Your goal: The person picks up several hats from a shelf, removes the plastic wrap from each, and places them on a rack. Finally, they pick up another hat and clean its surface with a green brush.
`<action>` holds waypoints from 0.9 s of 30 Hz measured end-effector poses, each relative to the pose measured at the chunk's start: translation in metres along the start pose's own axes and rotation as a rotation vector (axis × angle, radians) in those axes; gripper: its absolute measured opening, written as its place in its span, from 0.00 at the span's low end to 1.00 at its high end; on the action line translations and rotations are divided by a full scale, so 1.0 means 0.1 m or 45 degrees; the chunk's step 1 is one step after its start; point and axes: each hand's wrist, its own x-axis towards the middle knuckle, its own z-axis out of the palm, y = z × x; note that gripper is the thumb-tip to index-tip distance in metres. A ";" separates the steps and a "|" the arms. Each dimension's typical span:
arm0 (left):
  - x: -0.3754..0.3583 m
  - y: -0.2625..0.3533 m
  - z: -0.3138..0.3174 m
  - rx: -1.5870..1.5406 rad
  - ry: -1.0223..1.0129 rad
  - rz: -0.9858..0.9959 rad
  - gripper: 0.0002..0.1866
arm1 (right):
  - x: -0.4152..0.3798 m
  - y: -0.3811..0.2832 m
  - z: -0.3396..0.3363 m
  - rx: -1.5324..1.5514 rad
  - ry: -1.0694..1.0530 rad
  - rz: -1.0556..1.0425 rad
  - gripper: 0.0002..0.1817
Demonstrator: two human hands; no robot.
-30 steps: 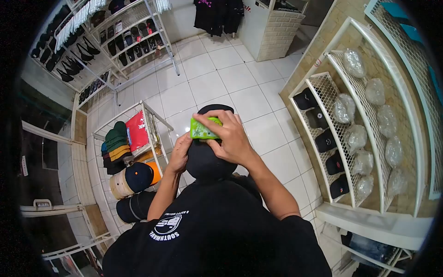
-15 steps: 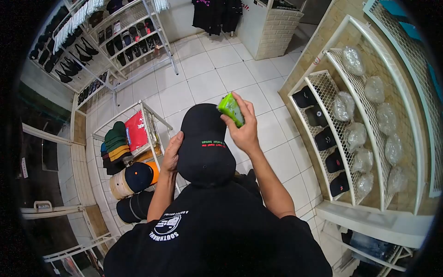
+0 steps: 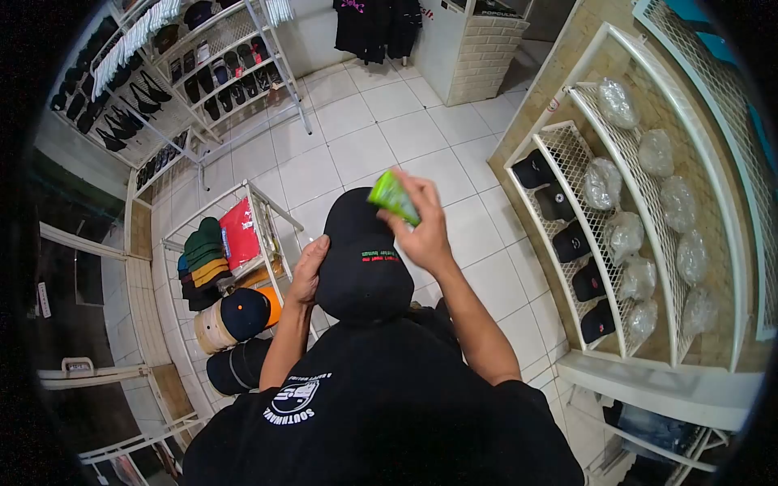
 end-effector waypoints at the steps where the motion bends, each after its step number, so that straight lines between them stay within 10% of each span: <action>1: 0.00 0.00 0.02 -0.004 -0.003 0.002 0.22 | 0.04 0.06 0.02 -0.077 0.129 0.091 0.35; 6: 0.00 -0.06 0.05 0.098 0.054 -0.037 0.21 | -0.02 -0.31 -0.01 -0.319 -0.383 -0.368 0.35; 11: -0.02 -0.07 0.04 0.151 0.046 -0.032 0.20 | 0.05 0.04 0.09 -0.118 0.008 0.106 0.37; 15: -0.02 -0.05 0.01 0.183 0.054 -0.017 0.20 | -0.08 -0.31 0.08 -0.330 -0.478 -0.338 0.37; 19: -0.05 0.01 0.04 0.118 0.025 -0.053 0.21 | 0.09 0.10 0.07 -0.141 0.032 0.060 0.33; 24: -0.05 -0.06 0.02 0.152 0.078 -0.021 0.21 | -0.12 -0.28 0.06 -0.316 -0.444 -0.302 0.37; 27: -0.07 -0.03 -0.01 0.121 0.044 -0.034 0.21 | -0.06 0.06 0.08 -0.051 -0.136 -0.058 0.35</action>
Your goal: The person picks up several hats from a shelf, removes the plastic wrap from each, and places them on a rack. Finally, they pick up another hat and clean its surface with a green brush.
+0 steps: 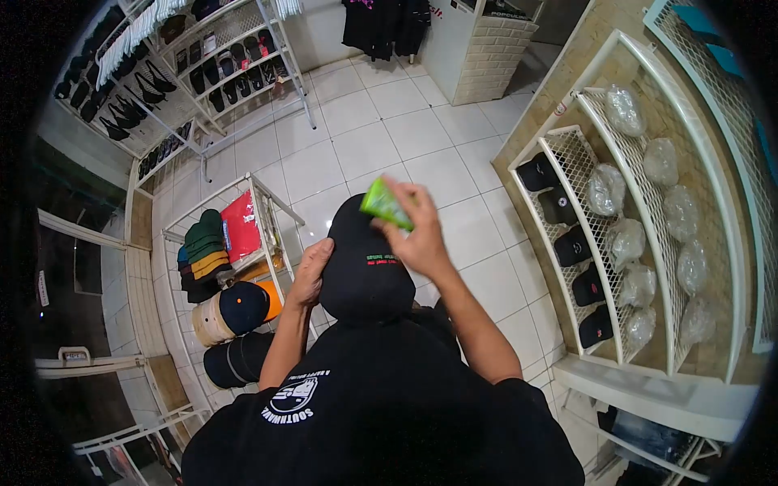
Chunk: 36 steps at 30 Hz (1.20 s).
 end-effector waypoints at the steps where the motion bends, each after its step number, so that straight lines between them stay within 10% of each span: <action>1: -0.01 0.00 -0.02 -0.002 -0.039 0.001 0.21 | 0.03 0.09 -0.03 -0.082 0.130 0.099 0.34; 8: -0.01 -0.04 0.04 0.058 0.008 -0.052 0.21 | -0.04 -0.27 -0.09 -0.328 -0.242 -0.248 0.34; 12: -0.03 -0.02 0.10 0.097 -0.006 -0.038 0.21 | 0.03 0.00 -0.07 0.028 0.202 0.325 0.36; 16: 0.00 -0.07 0.10 0.056 0.024 -0.043 0.20 | -0.08 -0.40 -0.12 -0.282 -0.317 -0.218 0.34; 19: -0.04 -0.01 0.07 0.052 0.037 -0.021 0.20 | -0.02 0.04 -0.08 -0.056 0.145 0.209 0.34; 24: -0.03 -0.04 0.06 0.099 0.063 -0.026 0.20 | -0.16 -0.30 -0.07 -0.253 -0.217 -0.183 0.36; 29: -0.04 -0.08 0.00 0.024 0.034 -0.037 0.19 | -0.04 0.26 -0.15 -0.071 0.222 0.153 0.32; 36: 0.02 0.07 0.27 -0.187 0.144 0.074 0.21 | -0.24 0.42 -0.26 1.472 0.026 0.575 0.33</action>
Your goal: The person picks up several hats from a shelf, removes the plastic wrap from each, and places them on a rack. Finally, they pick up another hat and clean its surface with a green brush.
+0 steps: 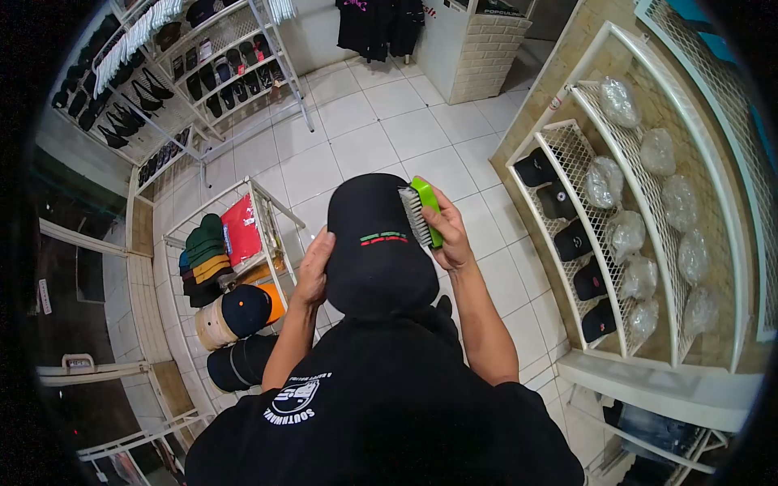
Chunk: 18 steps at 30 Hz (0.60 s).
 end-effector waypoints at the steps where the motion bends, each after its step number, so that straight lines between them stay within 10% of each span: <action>1: 0.02 -0.01 0.00 0.033 -0.034 -0.035 0.23 | 0.01 0.00 0.00 -0.060 -0.024 0.001 0.32; 10: 0.22 0.12 -0.11 0.215 -0.097 -0.164 0.18 | 0.11 -0.39 0.47 -1.158 -0.370 -0.035 0.33; 14: 0.22 -0.04 -0.19 0.135 -0.186 -0.065 0.18 | 0.04 -0.42 0.74 -1.745 -0.607 -0.511 0.36; 18: 0.10 0.07 -0.12 0.069 -0.077 -0.092 0.18 | 0.18 -0.33 0.58 -1.392 -0.059 -0.377 0.35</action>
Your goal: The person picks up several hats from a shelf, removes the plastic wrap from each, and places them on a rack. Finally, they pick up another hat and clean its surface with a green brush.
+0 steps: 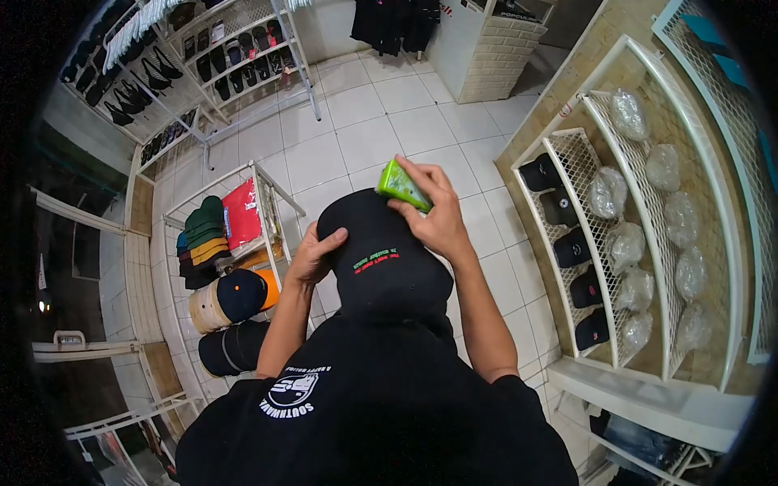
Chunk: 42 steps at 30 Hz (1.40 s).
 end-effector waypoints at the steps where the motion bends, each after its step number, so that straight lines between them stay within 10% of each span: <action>1: 0.00 0.01 -0.01 -0.026 0.018 0.018 0.17 | -0.07 0.00 0.00 -0.035 -0.083 -0.081 0.35; 4: 0.00 -0.03 -0.01 -0.056 0.032 0.060 0.17 | -0.22 -0.22 -0.01 -0.110 -0.510 -0.235 0.36; 8: -0.02 -0.05 0.03 -0.128 0.050 0.079 0.15 | -0.06 0.03 -0.03 -0.046 -0.015 0.060 0.36; 12: -0.02 0.00 0.06 -0.028 0.039 0.133 0.16 | -0.19 -0.31 0.00 -0.121 -0.438 -0.277 0.34; 16: -0.02 0.06 0.06 0.022 0.010 0.086 0.16 | -0.02 -0.05 0.06 -0.106 0.108 0.020 0.35; 22: 0.00 0.01 0.05 0.025 0.018 0.189 0.15 | -0.13 -0.25 0.04 -0.143 -0.442 -0.358 0.35; 25: -0.02 0.08 0.04 0.090 0.044 0.113 0.15 | 0.00 -0.06 0.15 0.035 0.111 0.054 0.35; 30: -0.09 0.05 0.07 0.058 0.087 0.153 0.15 | -0.16 -0.35 0.07 -0.083 -0.505 -0.272 0.36; 34: -0.07 0.02 0.02 -0.038 0.141 0.160 0.15 | -0.05 -0.06 0.19 0.128 -0.018 0.074 0.35; 38: -0.10 0.04 -0.09 -0.028 0.200 0.225 0.15 | -0.20 -0.28 0.14 0.070 -0.507 -0.196 0.35; 42: -0.09 0.09 -0.10 -0.065 0.178 0.262 0.14 | -0.10 -0.12 0.19 0.113 -0.153 0.036 0.35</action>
